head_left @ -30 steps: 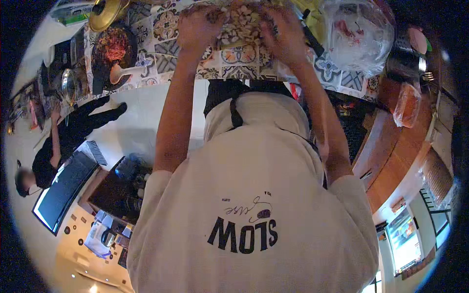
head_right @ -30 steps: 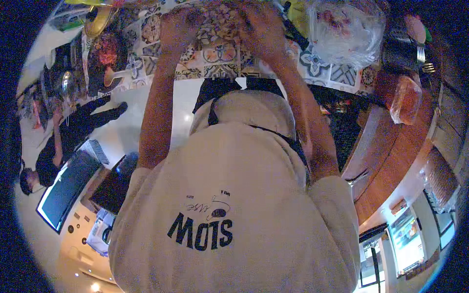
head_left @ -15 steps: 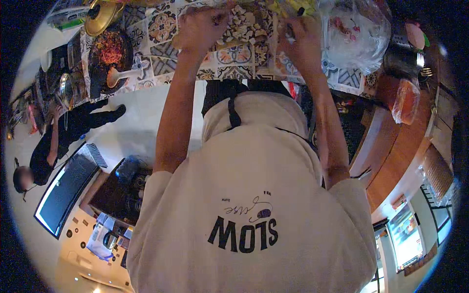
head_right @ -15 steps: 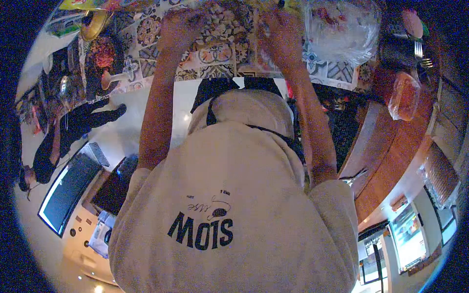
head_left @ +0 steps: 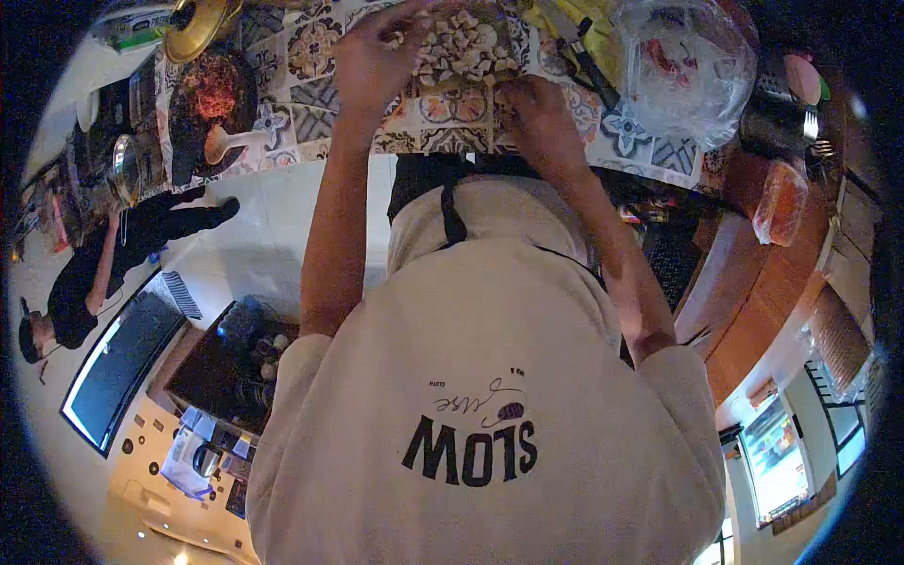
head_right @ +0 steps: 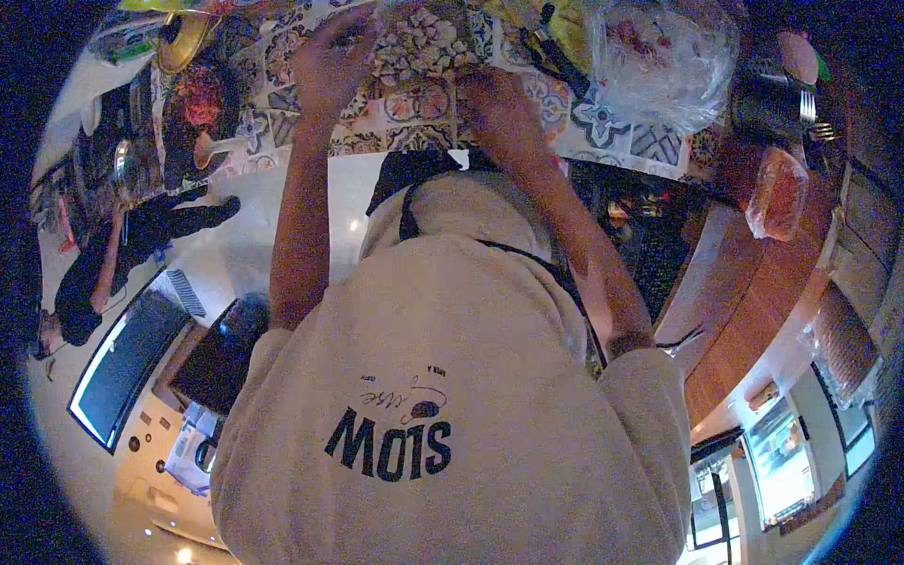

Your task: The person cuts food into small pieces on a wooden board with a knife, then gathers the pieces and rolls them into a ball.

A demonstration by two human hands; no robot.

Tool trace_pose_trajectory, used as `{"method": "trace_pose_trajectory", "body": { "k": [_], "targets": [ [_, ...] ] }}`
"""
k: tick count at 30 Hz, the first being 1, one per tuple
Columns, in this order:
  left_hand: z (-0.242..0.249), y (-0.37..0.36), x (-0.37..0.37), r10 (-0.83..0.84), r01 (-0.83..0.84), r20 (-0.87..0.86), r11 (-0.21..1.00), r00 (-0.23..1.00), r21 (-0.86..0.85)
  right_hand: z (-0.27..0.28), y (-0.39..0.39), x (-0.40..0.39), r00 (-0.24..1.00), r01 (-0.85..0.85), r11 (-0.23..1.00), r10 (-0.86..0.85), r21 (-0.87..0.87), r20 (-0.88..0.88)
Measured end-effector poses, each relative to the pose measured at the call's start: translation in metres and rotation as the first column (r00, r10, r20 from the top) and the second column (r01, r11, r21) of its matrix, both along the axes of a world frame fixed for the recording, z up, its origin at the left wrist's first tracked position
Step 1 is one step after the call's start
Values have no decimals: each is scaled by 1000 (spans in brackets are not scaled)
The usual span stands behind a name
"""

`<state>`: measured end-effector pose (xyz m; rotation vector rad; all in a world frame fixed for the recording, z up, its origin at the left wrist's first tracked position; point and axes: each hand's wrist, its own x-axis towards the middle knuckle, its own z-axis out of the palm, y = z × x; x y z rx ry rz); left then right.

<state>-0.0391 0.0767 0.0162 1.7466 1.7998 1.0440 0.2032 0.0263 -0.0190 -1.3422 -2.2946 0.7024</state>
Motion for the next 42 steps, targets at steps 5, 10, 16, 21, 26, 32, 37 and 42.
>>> {"method": "trace_pose_trajectory", "body": {
  "k": [5, 10, 16, 21, 26, 32, 37, 42],
  "targets": [
    [2, -28, -13, 66, -81, 147, 992, 987, 97, 0, -14, -7, 994, -17, 1000, 15, 24, 113],
    [-3, -77, -7, 131, -106, 201, 985, 971, -134, -10, -22, -8, 974, -171, 983, 159, 68, 160],
    [-20, -106, 2, 174, -119, 214, 961, 961, -249, -10, -12, -28, 936, -275, 959, 251, 69, 249],
    [-21, -104, 1, 197, -130, 209, 946, 958, -299, -14, -4, -23, 892, -404, 891, 333, 209, 306],
    [-18, -95, -5, 177, -158, 51, 954, 983, -255, -28, -6, -31, 960, -204, 973, 220, -103, 172],
    [-35, -90, -10, 205, -173, 231, 973, 951, -150, 3, 14, -32, 936, -311, 934, 333, -179, 116],
    [-26, -89, -9, 239, -217, 79, 951, 968, -220, 0, 27, -39, 940, -339, 939, 336, 55, 56],
    [-35, -88, -11, 216, -190, 143, 965, 966, -179, -7, 23, -37, 885, -463, 868, 442, 181, 145]
  ]
}}
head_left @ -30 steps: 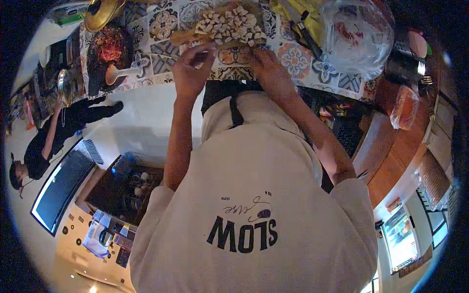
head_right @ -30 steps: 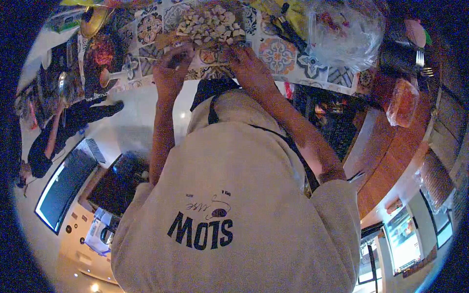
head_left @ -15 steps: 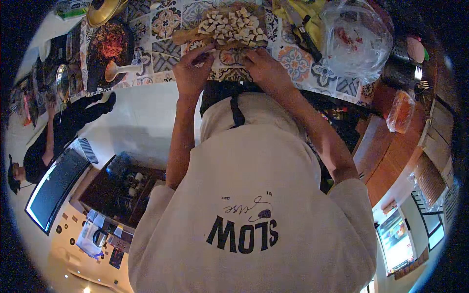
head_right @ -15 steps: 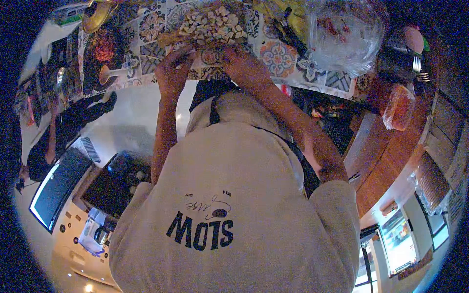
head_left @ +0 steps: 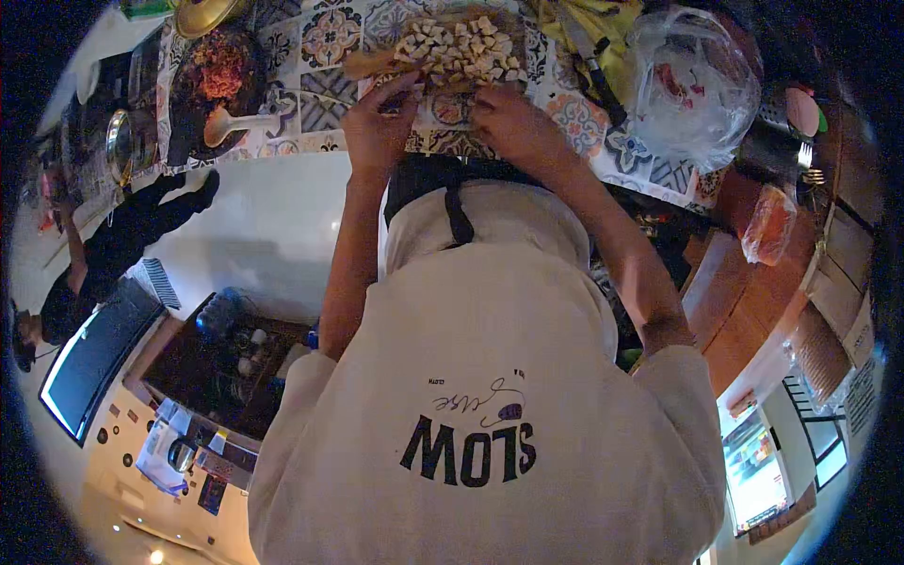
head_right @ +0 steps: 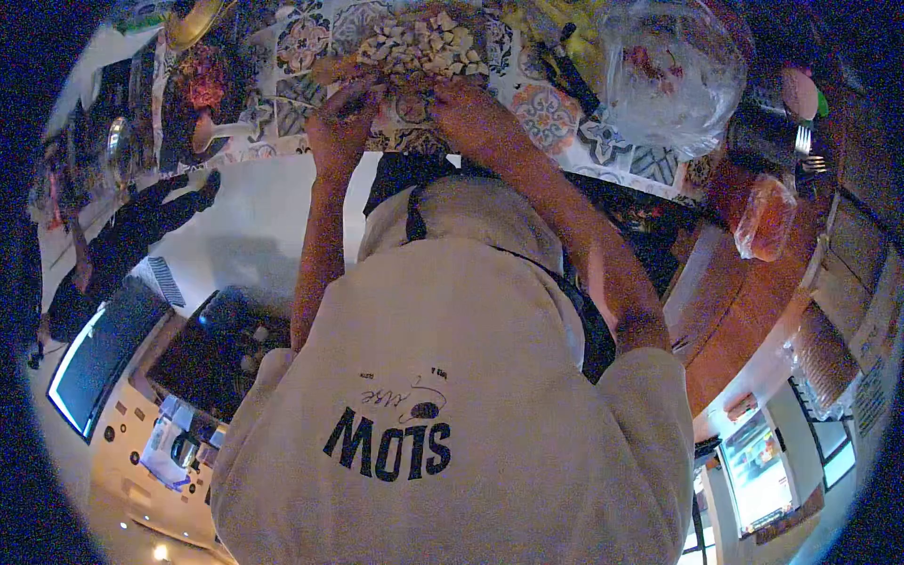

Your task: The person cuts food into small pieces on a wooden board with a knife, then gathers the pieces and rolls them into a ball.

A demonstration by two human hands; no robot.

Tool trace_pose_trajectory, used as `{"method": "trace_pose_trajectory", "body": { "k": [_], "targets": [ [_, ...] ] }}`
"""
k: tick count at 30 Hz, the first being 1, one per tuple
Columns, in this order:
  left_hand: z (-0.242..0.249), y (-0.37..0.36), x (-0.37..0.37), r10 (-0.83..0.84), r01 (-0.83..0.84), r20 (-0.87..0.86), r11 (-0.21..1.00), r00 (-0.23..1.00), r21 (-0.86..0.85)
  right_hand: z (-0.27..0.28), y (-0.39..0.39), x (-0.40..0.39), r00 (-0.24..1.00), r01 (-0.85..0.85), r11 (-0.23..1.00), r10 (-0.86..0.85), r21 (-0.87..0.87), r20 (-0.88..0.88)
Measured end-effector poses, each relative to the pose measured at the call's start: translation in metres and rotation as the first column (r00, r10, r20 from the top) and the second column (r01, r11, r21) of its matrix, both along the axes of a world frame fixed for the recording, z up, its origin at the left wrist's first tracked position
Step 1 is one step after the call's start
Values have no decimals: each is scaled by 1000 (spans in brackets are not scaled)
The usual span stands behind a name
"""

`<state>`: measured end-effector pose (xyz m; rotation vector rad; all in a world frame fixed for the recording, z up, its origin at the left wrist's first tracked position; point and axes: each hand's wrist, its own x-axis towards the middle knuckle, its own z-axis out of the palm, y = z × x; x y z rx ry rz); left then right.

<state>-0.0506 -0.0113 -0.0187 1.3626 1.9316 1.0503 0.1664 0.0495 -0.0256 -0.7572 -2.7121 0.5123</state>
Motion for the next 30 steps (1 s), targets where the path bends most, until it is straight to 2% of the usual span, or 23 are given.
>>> {"method": "trace_pose_trajectory", "body": {
  "k": [3, 6, 9, 12, 15, 18, 21, 24, 29, 30],
  "targets": [
    [6, -1, -1, -2, 3, 6, 998, 1000, -58, 0, -7, -3, 998, 11, 1000, -12, 14, 57],
    [8, 0, 1, 2, 0, 29, 998, 1000, -56, 3, -16, -7, 992, 96, 989, -86, -113, 87],
    [7, 0, 0, -13, 15, 36, 999, 999, -47, 13, -7, -9, 969, 98, 972, -44, -214, 243],
    [5, -2, -2, -9, 11, 46, 999, 999, -46, 4, -1, -10, 980, 133, 953, -86, -274, 178],
    [5, -3, -2, 18, -15, 57, 999, 998, -42, 9, 0, -5, 988, 150, 947, -152, -285, 15],
    [-3, -4, -2, 32, -30, 97, 999, 995, -22, 10, 10, -8, 990, 140, 960, -142, -242, 10],
    [-3, -1, -3, 23, -24, 96, 1000, 995, 7, 5, 8, -13, 988, 125, 963, -98, -238, 122],
    [6, -3, 1, 38, -36, 118, 999, 992, -19, 25, 3, -12, 988, 150, 946, -132, -288, 79],
    [9, -3, -1, 69, -61, 89, 994, 994, -93, 17, -9, -14, 997, 19, 996, -13, -89, 71],
    [8, -2, -1, 57, -53, 81, 997, 995, -54, 14, -9, -14, 997, -24, 999, 26, -35, 79]
  ]
}}
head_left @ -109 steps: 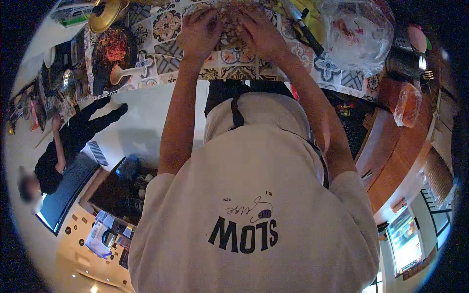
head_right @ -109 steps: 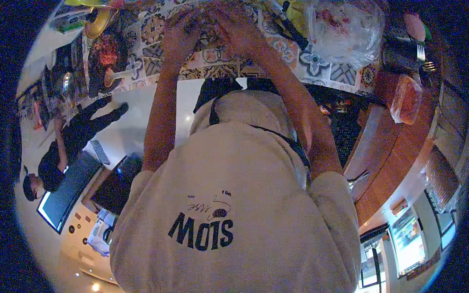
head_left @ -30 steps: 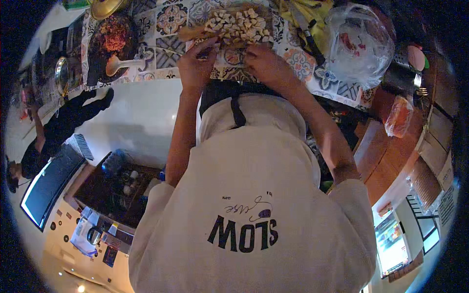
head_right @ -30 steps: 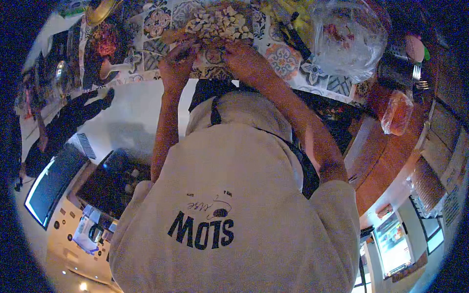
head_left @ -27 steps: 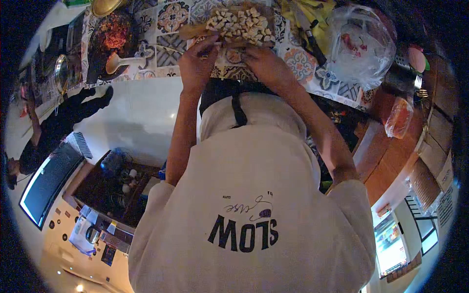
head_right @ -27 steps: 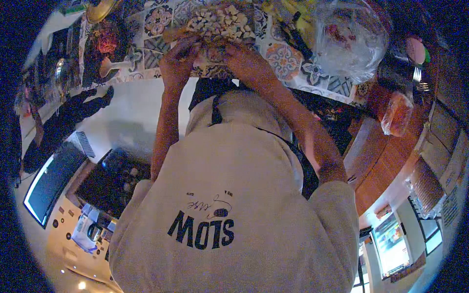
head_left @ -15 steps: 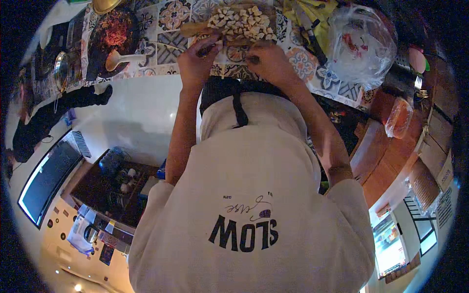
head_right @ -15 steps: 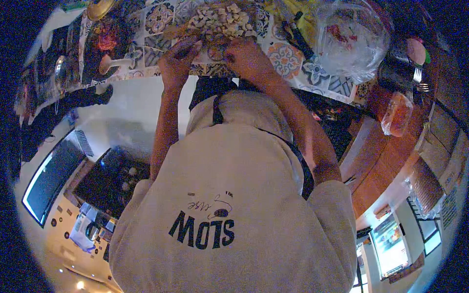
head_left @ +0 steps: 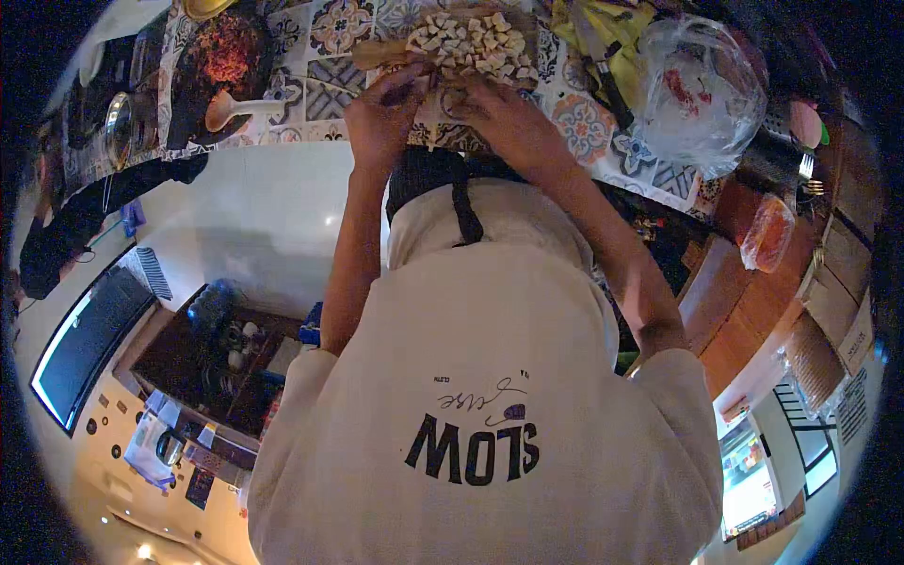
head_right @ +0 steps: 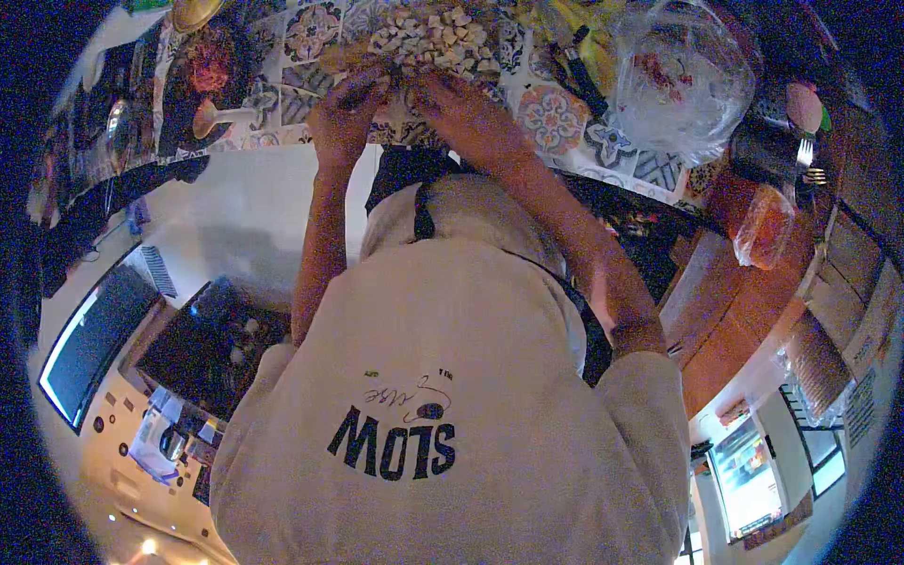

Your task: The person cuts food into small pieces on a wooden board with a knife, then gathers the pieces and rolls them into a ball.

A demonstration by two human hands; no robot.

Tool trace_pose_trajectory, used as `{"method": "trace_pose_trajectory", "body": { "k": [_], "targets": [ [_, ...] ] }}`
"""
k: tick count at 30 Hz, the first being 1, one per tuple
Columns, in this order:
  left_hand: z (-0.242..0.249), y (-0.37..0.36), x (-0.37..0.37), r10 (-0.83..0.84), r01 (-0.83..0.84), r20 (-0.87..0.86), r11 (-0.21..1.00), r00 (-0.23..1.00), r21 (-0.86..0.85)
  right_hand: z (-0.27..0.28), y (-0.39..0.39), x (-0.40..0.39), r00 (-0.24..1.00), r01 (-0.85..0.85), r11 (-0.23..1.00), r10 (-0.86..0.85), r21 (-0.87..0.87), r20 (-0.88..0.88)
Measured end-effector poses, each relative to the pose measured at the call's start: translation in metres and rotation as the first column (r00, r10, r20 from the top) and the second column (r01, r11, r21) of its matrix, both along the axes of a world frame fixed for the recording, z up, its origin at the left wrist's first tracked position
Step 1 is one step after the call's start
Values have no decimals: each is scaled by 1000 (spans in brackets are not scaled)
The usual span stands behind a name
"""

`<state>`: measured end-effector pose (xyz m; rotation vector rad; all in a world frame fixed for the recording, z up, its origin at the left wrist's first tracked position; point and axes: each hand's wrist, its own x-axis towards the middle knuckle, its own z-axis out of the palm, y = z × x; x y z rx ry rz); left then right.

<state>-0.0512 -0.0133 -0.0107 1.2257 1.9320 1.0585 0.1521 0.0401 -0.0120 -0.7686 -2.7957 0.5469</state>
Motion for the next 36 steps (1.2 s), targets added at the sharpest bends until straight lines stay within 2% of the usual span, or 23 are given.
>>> {"method": "trace_pose_trajectory", "body": {
  "k": [3, 6, 8, 11, 15, 17, 21, 23, 24, 27, 30, 33, 36],
  "targets": [
    [-5, 0, -1, -17, 19, -19, 997, 1000, 76, -2, -10, 5, 999, 7, 998, -10, -66, -37],
    [-8, 1, -3, -26, 24, 15, 997, 1000, 73, -15, -17, 8, 999, 23, 987, -17, 162, -39],
    [-10, 1, -4, -31, 26, 75, 998, 997, 55, -13, -19, 10, 999, 31, 996, -33, 85, 30],
    [7, 3, 3, -23, 22, 66, 1000, 998, 5, -12, -15, 13, 995, 17, 1000, -19, 22, 97],
    [-2, 5, 5, -27, 26, 26, 999, 999, 43, -1, -7, 15, 971, -8, 1000, 12, -18, 238],
    [-3, 5, 4, -32, 34, -33, 998, 999, 58, -10, -6, 14, 976, 11, 999, -3, -37, 219],
    [-4, 7, 4, -24, 25, -24, 999, 999, 26, -8, 3, 10, 969, 35, 991, -2, -131, 246],
    [-5, 7, 4, -14, 14, -4, 1000, 1000, -9, 1, 17, 7, 996, 82, 973, -71, -217, 61],
    [-8, 7, 3, -21, 21, 2, 999, 1000, 27, 6, 25, 6, 994, 98, 960, -109, -262, -30],
    [-14, 6, 0, -31, 30, 21, 996, 999, 84, 24, 50, 1, 942, 205, 873, -299, -442, -154],
    [-9, 7, 5, -26, 25, 3, 998, 1000, 55, 35, 65, 0, 911, 322, 872, -392, -369, -130],
    [-12, 9, 4, -33, 40, -91, 997, 995, 66, 19, 73, 1, 907, 285, 952, -306, -113, -289],
    [-22, 9, 0, -25, 32, -84, 996, 996, 85, 19, 50, 6, 965, 238, 971, -234, 20, -122]
  ]
}}
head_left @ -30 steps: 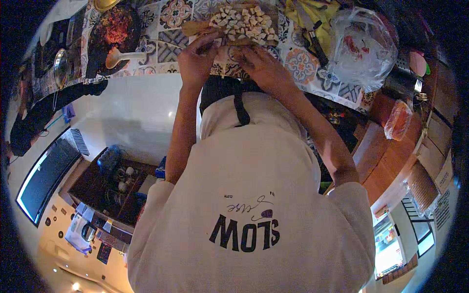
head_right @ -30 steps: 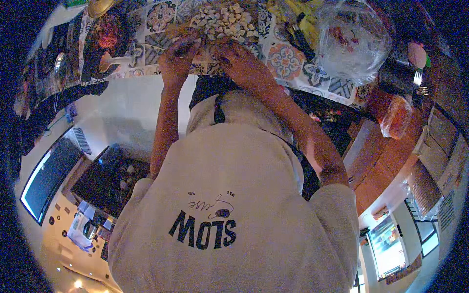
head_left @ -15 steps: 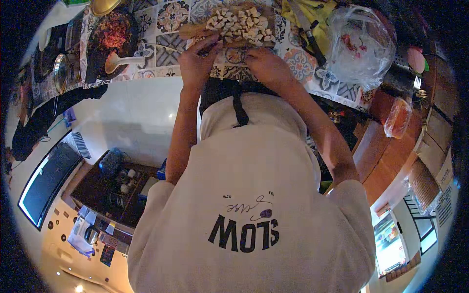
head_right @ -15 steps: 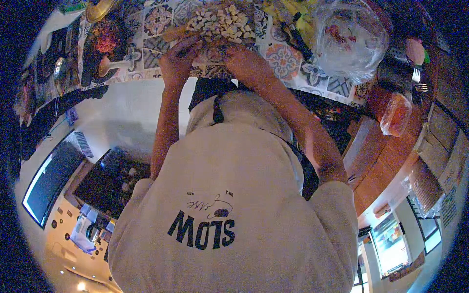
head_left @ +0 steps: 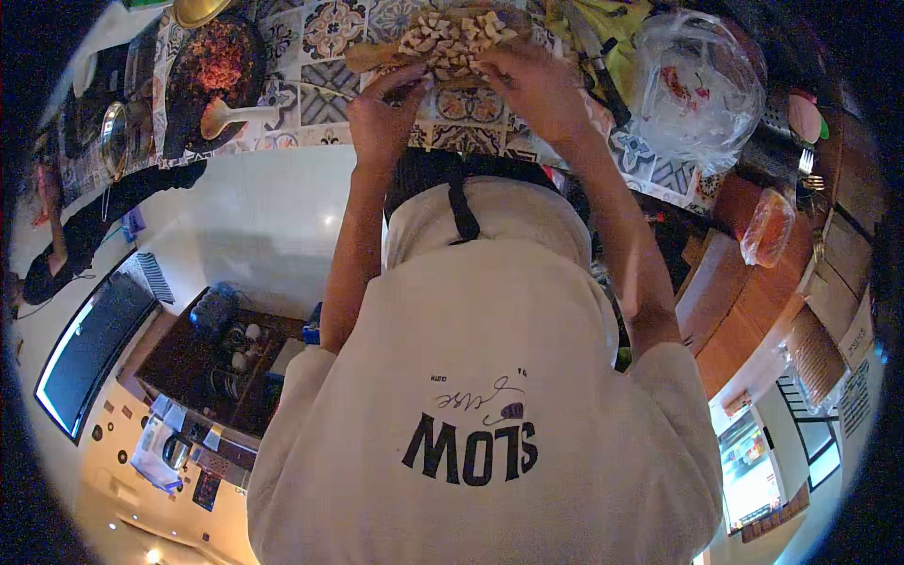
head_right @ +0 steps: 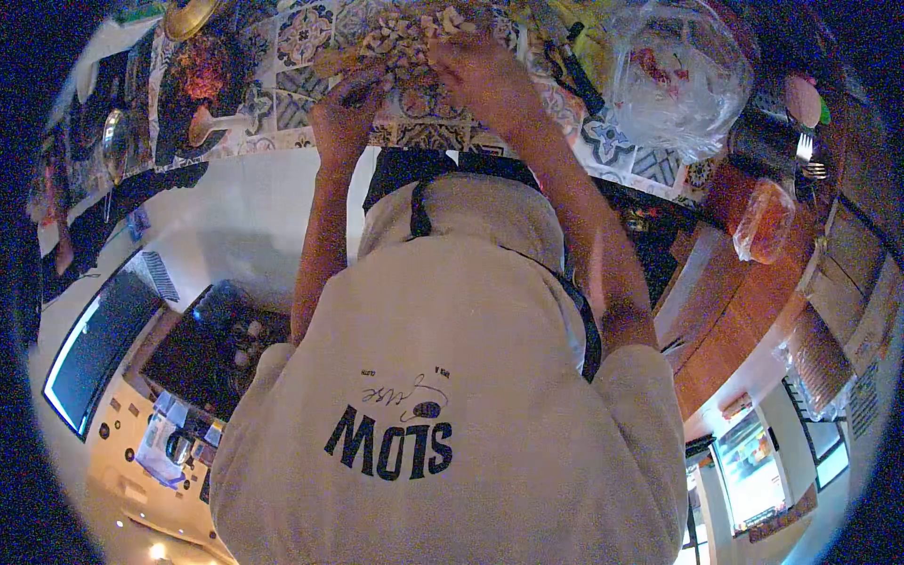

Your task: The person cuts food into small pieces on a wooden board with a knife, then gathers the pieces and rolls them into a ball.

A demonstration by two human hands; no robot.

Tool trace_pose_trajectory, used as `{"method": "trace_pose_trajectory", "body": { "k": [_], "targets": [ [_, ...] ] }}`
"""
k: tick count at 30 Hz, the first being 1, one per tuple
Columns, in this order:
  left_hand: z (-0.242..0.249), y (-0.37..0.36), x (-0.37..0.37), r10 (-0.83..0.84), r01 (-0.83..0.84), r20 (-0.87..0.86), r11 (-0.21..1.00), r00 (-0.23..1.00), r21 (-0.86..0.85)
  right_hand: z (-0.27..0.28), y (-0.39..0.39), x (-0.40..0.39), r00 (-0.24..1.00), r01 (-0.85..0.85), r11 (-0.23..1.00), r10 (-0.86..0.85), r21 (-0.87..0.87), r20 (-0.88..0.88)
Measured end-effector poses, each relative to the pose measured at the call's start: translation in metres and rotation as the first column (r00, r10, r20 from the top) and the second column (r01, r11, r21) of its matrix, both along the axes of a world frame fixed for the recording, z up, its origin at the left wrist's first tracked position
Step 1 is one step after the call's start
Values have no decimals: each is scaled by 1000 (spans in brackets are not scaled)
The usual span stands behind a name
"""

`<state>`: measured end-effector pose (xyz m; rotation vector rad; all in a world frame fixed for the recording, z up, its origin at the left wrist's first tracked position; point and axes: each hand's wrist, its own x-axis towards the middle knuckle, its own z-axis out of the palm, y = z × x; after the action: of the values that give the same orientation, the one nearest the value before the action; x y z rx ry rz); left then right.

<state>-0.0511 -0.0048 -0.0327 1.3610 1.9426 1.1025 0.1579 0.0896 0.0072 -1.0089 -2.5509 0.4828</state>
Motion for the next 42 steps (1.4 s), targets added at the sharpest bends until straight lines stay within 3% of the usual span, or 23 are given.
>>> {"method": "trace_pose_trajectory", "body": {
  "k": [3, 6, 9, 12, 15, 21, 26, 30, 33, 36, 38, 42],
  "targets": [
    [0, 0, 1, 26, -25, 66, 999, 997, -25, -12, -33, 3, 980, -198, 977, 196, -84, -36],
    [11, -2, 2, 35, -32, 44, 998, 998, -59, -27, -54, -1, 984, -176, 984, 176, 2, 37],
    [24, -2, 4, 13, -15, -21, 997, 1000, -81, -44, -66, 0, 987, -113, 991, 120, -71, 105],
    [24, -3, 4, -11, 5, -95, 998, 995, -61, -29, -66, 10, 950, -240, 969, 246, -51, 192],
    [18, -1, 5, -29, 29, -143, 1000, 989, 2, -11, -67, 2, 988, -97, 995, 97, -11, 122],
    [12, -2, 6, -11, 12, -151, 1000, 988, 8, -19, -64, 4, 967, -110, 974, 151, -199, 205],
    [16, 3, 12, -34, 30, -248, 999, 968, -19, -52, -61, 1, 985, 4, 940, 56, -342, 165],
    [13, 6, 15, -1, 7, -184, 999, 983, 33, -14, -53, -7, 948, -77, 982, 126, -173, 293],
    [15, 3, 7, 14, -17, -181, 1000, 983, -15, -1, -43, -10, 989, -136, 958, 145, -251, 15],
    [17, 1, 4, 13, -15, -172, 1000, 985, -13, 7, -20, -17, 994, -76, 948, 49, -309, -93],
    [-5, 0, -3, -1, 3, -126, 1000, 992, 21, 5, -4, -22, 991, -14, 984, -10, -175, -135],
    [14, 1, 6, 21, -21, -103, 1000, 994, 2, 2, 15, -3, 982, 130, 992, -129, 0, -139]
  ]
}}
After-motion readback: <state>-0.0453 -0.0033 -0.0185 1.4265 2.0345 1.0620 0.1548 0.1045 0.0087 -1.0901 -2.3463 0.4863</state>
